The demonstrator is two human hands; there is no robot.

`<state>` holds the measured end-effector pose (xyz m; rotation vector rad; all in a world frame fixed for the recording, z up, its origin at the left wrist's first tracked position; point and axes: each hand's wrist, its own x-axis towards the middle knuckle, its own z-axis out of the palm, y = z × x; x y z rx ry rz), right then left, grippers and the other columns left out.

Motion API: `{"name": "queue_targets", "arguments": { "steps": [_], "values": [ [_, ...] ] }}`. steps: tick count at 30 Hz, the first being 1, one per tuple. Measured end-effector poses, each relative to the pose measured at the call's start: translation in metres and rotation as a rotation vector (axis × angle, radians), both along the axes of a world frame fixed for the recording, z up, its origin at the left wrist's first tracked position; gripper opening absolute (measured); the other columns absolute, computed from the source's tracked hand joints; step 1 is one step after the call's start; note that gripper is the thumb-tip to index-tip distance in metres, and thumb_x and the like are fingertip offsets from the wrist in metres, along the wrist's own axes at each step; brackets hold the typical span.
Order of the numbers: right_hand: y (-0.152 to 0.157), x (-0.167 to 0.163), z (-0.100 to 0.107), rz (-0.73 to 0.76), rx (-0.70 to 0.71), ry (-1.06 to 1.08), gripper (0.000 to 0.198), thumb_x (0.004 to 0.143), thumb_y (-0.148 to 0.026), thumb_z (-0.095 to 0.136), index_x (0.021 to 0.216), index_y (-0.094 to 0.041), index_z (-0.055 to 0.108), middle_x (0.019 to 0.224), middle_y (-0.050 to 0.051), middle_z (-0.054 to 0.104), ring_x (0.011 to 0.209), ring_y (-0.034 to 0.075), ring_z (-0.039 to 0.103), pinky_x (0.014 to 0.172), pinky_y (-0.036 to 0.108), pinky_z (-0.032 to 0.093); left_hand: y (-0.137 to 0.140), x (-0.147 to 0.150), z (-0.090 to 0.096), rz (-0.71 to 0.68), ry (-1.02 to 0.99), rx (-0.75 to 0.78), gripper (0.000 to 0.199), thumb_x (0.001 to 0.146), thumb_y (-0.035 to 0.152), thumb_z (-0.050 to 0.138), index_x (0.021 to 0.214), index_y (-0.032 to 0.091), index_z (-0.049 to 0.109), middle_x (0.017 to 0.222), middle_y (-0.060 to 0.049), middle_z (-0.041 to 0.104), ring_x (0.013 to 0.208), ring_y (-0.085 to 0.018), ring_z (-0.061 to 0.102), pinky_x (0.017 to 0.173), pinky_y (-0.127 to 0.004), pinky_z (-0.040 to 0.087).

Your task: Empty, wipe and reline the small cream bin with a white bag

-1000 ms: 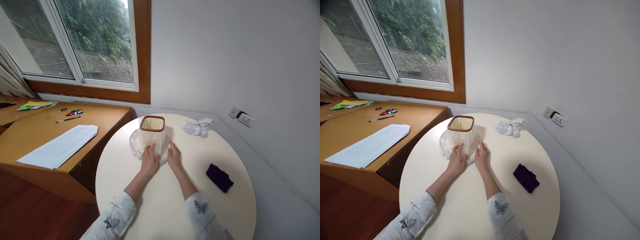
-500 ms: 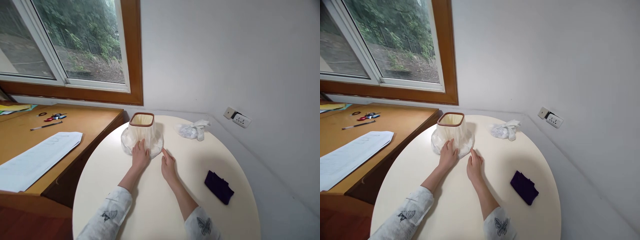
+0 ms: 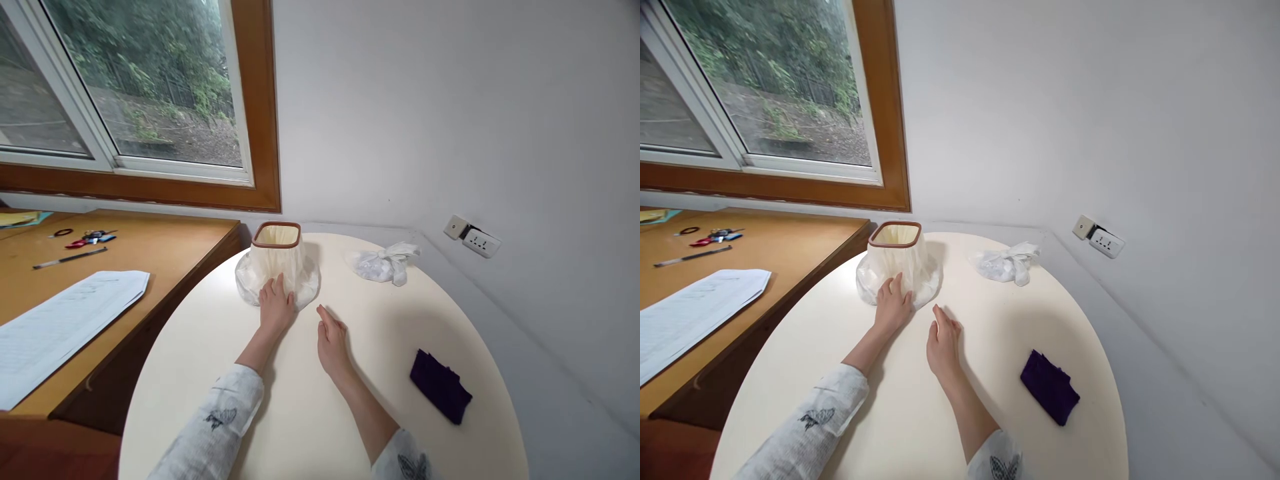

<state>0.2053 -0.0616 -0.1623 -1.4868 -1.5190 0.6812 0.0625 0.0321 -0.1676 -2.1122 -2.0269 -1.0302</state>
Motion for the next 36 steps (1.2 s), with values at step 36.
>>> {"name": "queue_targets", "arguments": {
  "steps": [36],
  "values": [
    [-0.156, 0.122, -0.006, -0.234, 0.216, -0.423, 0.033, 0.079, -0.017, 0.038, 0.102, -0.016, 0.062, 0.104, 0.01, 0.064, 0.103, 0.025, 0.055, 0.093, 0.044, 0.037, -0.163, -0.033, 0.026, -0.398, -0.108, -0.317, 0.014, 0.075, 0.017, 0.039, 0.073, 0.02, 0.053, 0.073, -0.004, 0.057, 0.072, -0.02, 0.05, 0.066, -0.032, 0.041]
  ]
}}
